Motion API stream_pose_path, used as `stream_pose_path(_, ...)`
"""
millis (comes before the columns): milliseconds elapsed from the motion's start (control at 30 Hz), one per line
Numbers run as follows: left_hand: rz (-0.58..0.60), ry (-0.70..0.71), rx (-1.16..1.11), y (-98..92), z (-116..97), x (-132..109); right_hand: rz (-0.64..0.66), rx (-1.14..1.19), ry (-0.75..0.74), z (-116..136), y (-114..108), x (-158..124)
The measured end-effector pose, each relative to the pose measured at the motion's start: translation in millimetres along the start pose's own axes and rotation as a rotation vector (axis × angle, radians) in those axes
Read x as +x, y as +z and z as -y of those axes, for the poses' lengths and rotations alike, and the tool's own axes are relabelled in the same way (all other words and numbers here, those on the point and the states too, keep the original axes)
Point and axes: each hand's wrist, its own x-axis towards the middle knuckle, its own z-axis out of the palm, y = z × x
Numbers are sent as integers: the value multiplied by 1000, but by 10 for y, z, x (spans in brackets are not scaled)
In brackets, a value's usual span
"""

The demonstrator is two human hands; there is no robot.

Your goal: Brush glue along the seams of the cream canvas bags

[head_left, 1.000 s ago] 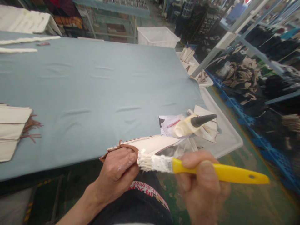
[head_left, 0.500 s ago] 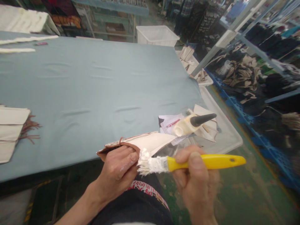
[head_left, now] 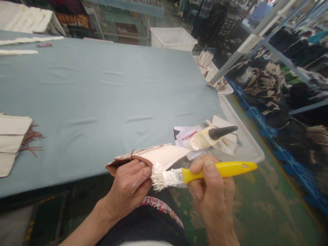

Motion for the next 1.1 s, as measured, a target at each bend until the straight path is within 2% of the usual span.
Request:
stream_pose_path(100, -6, -2, -5, 17, 1, -17, -39, -22, 37, 8, -26, 34)
stream_pose_path(200, -7, -8, -17, 31, -6, -15, -36, -44, -46, -48, -135, 150)
stream_pose_path(300, -7, -6, -22, 35, -8, -7, -87, -69, -108, -98, -214, 231)
stream_pose_path(367, -3, -5, -14, 37, -3, -8, -97, -76, -119, -92, -191, 217)
stream_pose_path(567, -9, -9, 28, 53, 33, -30, 37, 11, -110, -10, 44, 43)
stream_pose_path(700, -28, -63, 14, 61, 17, -30, 6, 30, -91, -46, 20, 91)
stream_pose_path(800, -47, -203, -41, 58, -20, -15, -64, 57, -84, -85, -51, 173)
stream_pose_path(933, -15, -512, -203, -11, -57, 64, -156, 105, -167, -71, -79, 213)
stream_pose_path(1100, 107, -775, -449, -159, -83, 204, -56, 99, -298, 9, -49, 157)
